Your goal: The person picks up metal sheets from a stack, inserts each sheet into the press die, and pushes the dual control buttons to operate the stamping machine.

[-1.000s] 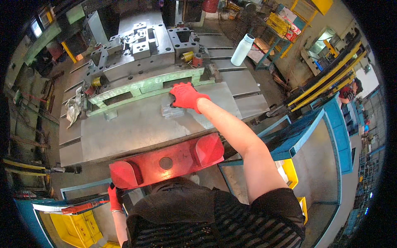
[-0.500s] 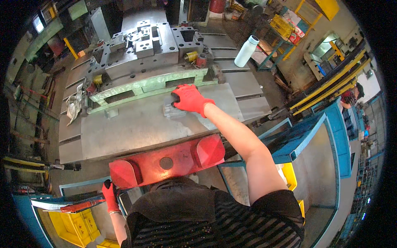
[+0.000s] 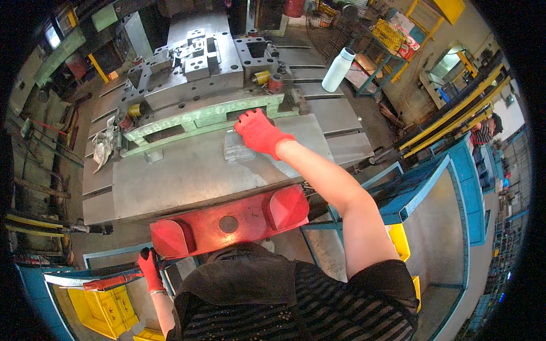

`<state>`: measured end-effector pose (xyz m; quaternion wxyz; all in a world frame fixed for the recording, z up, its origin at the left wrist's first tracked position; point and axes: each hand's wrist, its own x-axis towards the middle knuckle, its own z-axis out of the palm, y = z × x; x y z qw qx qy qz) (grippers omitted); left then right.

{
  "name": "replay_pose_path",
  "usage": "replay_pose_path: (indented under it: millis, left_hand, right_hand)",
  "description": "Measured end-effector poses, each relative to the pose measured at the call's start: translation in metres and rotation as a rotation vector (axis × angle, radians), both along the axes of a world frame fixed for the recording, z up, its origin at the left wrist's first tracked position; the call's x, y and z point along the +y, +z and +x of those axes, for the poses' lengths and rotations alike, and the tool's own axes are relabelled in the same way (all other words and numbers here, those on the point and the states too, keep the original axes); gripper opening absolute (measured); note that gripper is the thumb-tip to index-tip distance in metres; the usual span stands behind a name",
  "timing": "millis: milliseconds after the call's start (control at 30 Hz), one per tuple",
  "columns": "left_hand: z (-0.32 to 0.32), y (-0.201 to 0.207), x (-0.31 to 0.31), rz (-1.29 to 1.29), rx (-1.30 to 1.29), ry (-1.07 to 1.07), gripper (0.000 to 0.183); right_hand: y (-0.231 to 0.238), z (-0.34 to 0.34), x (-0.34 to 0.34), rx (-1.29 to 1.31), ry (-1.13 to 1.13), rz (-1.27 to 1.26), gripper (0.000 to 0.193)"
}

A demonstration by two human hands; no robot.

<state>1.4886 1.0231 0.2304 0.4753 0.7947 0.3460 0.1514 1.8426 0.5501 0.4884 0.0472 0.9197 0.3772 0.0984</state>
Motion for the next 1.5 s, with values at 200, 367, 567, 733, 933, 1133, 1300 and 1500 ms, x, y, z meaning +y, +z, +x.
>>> replay_pose_path:
  millis: [200,367,567,733,933,1133,1300,1500]
  left_hand:
    - [0.004,0.035,-0.021,0.261,0.106,-0.033,0.029]
    - [0.006,0.078,-0.054,0.267,0.040,0.061,0.030]
    - [0.021,0.150,-0.101,0.415,-0.151,0.059,0.035]
    - [0.079,0.180,-0.114,0.503,-0.300,-0.048,0.031]
    - [0.193,0.247,-0.140,0.517,-0.559,-0.298,0.035]
    - [0.325,0.321,-0.155,0.775,-0.705,-0.574,0.049]
    - [0.451,0.349,-0.171,1.218,-0.560,-0.469,0.039]
    - [0.540,0.364,-0.191,1.303,-0.203,-0.356,0.030]
  right_hand:
    - [0.006,0.001,0.003,-0.279,0.033,-0.120,0.015]
    - [0.017,-0.010,0.001,-0.354,0.151,0.107,0.012]
    - [-0.019,-0.020,-0.005,-0.371,0.186,0.176,0.013]
    - [-0.019,-0.023,-0.004,-0.280,0.116,0.223,0.012]
    - [0.002,-0.031,0.005,-0.202,-0.013,0.112,0.012]
    - [0.034,-0.045,-0.001,-0.211,-0.159,0.325,0.013]
    - [0.031,-0.057,-0.018,0.092,-0.398,0.815,0.014]
    - [0.048,-0.080,-0.028,0.725,-0.439,1.634,0.010]
